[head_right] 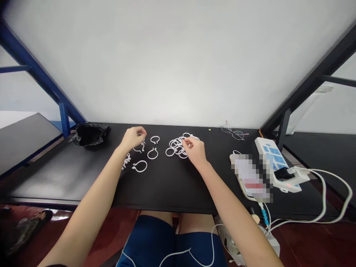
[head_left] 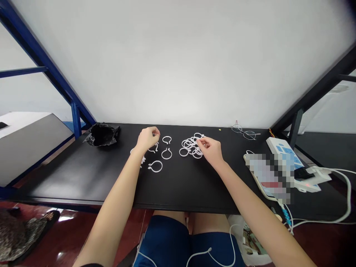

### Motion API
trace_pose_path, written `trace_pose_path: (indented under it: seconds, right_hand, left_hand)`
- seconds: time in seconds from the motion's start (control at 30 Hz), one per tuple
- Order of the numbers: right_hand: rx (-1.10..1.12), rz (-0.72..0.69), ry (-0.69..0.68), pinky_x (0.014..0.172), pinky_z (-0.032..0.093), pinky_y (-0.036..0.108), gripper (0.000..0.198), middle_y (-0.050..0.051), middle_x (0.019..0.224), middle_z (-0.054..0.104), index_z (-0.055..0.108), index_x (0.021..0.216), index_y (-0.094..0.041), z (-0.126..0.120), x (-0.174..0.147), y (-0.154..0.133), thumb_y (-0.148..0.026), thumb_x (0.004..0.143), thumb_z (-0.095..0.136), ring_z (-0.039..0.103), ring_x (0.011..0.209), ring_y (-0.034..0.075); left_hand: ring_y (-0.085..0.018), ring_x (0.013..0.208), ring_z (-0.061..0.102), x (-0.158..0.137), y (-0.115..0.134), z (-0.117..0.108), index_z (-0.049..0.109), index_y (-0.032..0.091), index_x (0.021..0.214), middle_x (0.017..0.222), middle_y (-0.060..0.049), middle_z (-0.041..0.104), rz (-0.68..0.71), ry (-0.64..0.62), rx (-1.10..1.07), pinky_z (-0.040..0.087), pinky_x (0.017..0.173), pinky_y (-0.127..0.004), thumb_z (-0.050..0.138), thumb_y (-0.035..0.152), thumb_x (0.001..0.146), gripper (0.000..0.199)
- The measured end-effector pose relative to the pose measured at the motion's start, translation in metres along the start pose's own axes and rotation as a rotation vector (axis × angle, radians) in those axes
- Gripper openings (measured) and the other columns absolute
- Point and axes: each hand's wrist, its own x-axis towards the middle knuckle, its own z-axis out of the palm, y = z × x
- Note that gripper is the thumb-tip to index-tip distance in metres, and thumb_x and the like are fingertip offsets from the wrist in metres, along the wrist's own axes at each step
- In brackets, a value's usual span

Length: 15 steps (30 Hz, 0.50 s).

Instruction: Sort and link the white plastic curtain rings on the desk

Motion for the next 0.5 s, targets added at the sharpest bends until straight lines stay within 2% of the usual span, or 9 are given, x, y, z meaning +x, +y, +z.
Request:
trace_pose_path:
  seconds: [0.1,0.2,0.3,0.4,0.5]
  right_hand:
    - [0.004,-0.005,-0.002,0.048,0.037,0.025,0.023,0.001,0.057,0.060,0.064,0.067,-0.018,0.0001,-0.0004,-0.0008,-0.034,0.082,0.060,0.044,0.045,0.010]
    - [0.007,-0.008,-0.007,0.048,0.037,0.025,0.023,0.001,0.058,0.060,0.064,0.067,-0.018,0.0003,-0.0007,-0.0015,-0.034,0.082,0.059,0.044,0.044,0.010]
    - [-0.001,-0.008,-0.011,0.048,0.037,0.025,0.022,0.001,0.057,0.060,0.064,0.067,-0.018,0.0005,-0.0007,-0.0020,-0.033,0.082,0.059,0.043,0.044,0.010]
    - [0.000,-0.004,-0.015,0.048,0.037,0.025,0.022,0.001,0.058,0.060,0.064,0.068,-0.017,0.0009,-0.0007,-0.0022,-0.033,0.082,0.059,0.043,0.044,0.010]
    - [0.004,-0.002,-0.016,0.048,0.037,0.025,0.022,0.001,0.058,0.060,0.064,0.068,-0.017,0.0012,-0.0009,-0.0021,-0.034,0.082,0.059,0.043,0.043,0.010]
  left_hand:
    - [-0.017,0.067,0.060,0.0005,-0.0007,-0.0019,0.068,0.019,0.076,0.074,-0.003,0.069,-0.068,-0.042,0.017,0.045,0.065,-0.026,0.044,0.020,0.072,0.023]
    - [-0.020,0.070,0.062,-0.0010,-0.0001,-0.0051,0.068,0.021,0.075,0.075,-0.004,0.069,-0.168,-0.048,0.199,0.045,0.066,-0.028,0.044,0.022,0.075,0.024]
    - [-0.025,0.080,0.064,-0.0036,0.0009,-0.0073,0.069,0.022,0.081,0.085,-0.007,0.071,-0.234,-0.066,0.362,0.046,0.070,-0.031,0.048,0.026,0.076,0.021]
    - [-0.028,0.087,0.064,-0.0051,0.0005,-0.0072,0.068,0.022,0.085,0.091,-0.009,0.071,-0.240,-0.071,0.471,0.048,0.074,-0.033,0.054,0.030,0.074,0.020]
    - [-0.026,0.084,0.064,-0.0042,-0.0041,-0.0064,0.067,0.022,0.082,0.085,-0.007,0.070,-0.203,-0.036,0.475,0.047,0.071,-0.032,0.055,0.026,0.073,0.016]
